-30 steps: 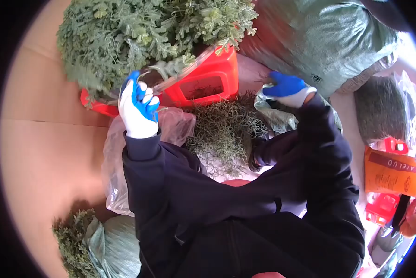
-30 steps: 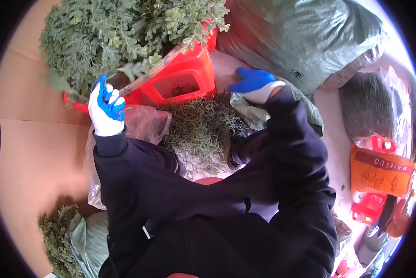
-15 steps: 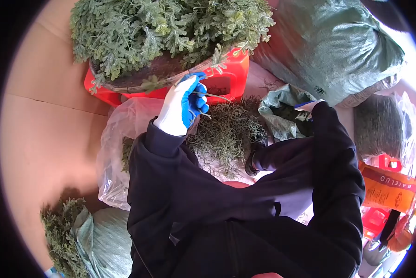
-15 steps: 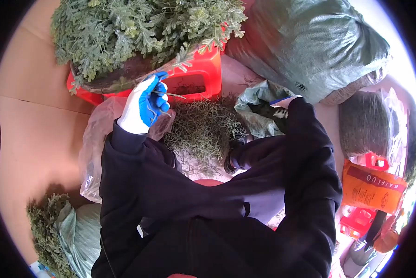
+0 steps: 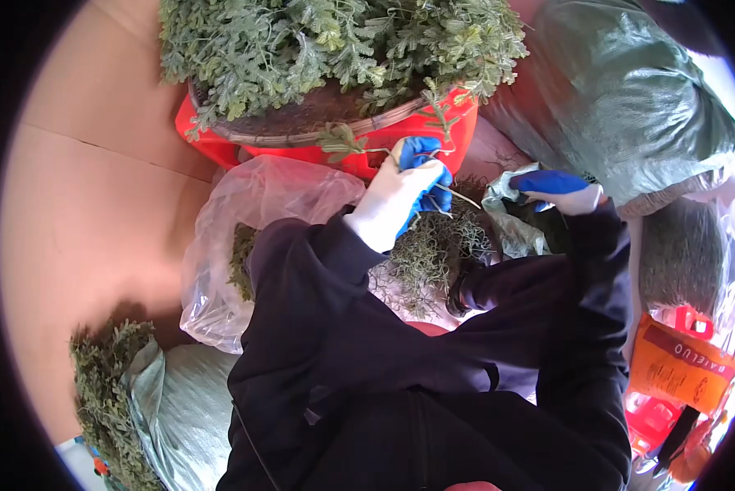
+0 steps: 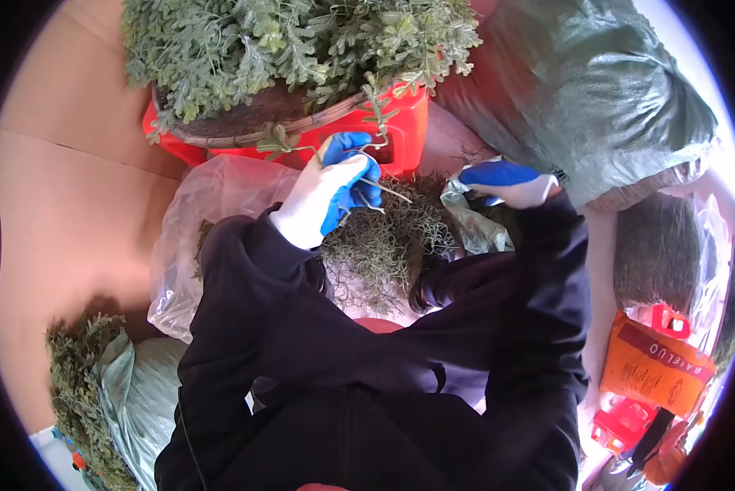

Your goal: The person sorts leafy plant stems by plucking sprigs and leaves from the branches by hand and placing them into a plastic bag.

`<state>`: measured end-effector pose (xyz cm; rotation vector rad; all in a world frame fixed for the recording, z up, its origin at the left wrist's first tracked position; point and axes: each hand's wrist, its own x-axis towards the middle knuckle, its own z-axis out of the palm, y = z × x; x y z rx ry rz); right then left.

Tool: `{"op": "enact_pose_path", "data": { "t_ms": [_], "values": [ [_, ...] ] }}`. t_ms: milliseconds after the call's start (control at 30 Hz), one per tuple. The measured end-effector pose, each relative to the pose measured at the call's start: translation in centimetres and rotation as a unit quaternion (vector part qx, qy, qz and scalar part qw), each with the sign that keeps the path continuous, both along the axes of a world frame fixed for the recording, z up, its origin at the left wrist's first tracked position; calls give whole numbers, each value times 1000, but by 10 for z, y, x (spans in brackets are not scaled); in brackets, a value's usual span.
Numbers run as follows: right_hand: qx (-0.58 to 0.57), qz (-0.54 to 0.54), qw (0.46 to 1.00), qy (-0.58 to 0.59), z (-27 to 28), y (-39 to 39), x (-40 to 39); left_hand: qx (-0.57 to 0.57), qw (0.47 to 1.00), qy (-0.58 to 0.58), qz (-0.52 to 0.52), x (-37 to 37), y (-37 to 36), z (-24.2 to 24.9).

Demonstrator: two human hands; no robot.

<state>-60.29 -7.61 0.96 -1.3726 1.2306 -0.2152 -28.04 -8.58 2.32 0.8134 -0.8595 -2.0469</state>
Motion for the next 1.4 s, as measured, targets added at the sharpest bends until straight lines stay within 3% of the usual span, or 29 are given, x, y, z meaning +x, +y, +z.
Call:
{"op": "enact_pose_path", "data": {
  "t_ms": [33,133,167,233,267,333,367,400,433,467,533,600,667,767,833,900,933,967,1033,1100,1133,1233,1267,1400],
  "values": [
    [-153,95,984,-7,8,10,13,-2,1000,11,-15,-3,2,-2],
    [-164,54,962,-213,18,28,79,-30,997,-41,-57,-11,10,-5],
    [-138,30,951,-273,31,26,108,-43,995,-51,-80,-14,13,-14],
    [107,-10,908,-405,12,18,136,-89,973,-145,-153,-10,22,-9],
    [111,-48,905,-409,6,23,139,-138,954,-210,-163,-9,26,-6],
    [133,-164,878,-430,-16,31,150,-146,942,-230,-196,-5,25,-15],
    [114,-164,889,-412,-22,33,149,-150,936,-240,-209,-3,24,-18],
    [96,-162,900,-394,-16,34,153,-323,862,-315,-230,1,24,-18],
    [80,-160,909,-377,-12,36,157,-480,753,-379,-242,5,24,-18],
    [47,-178,917,-353,-13,40,160,-617,612,-429,-246,10,25,-18],
    [27,-188,920,-344,-14,45,166,-811,260,-472,-227,16,25,-19],
    [1,-198,917,-346,-20,49,170,-652,526,-483,-256,21,22,-79],
    [6,-205,915,-346,-22,47,172,-503,687,-459,-254,22,21,-94],
    [-34,-251,906,-338,-18,45,172,-400,783,-429,-204,16,21,-58],
    [-43,-292,894,-337,-17,45,173,-386,806,-425,-143,11,22,-42],
    [-22,-334,879,-339,-27,46,168,-267,899,-337,-82,10,20,-38],
    [-60,-247,943,-216,-24,35,161,-191,936,-287,-69,8,18,-26],
    [94,-279,913,-283,-18,40,159,-113,964,-236,-56,6,17,-19],
    [306,-242,867,-311,-42,39,154,-157,948,-272,-51,8,17,-28],
    [154,-215,838,-477,-44,57,164,-203,928,-301,-87,11,18,-47],
    [129,-208,844,-476,-32,58,166,-143,932,-311,-121,11,18,-25],
    [81,-216,859,-457,-19,52,168,-130,922,-315,-183,10,18,-3],
    [107,-259,823,-494,-23,50,168,-226,871,-393,-188,13,20,-25],
    [95,-286,835,-459,-31,52,171,-324,810,-449,-193,11,21,-20]
  ]
}}
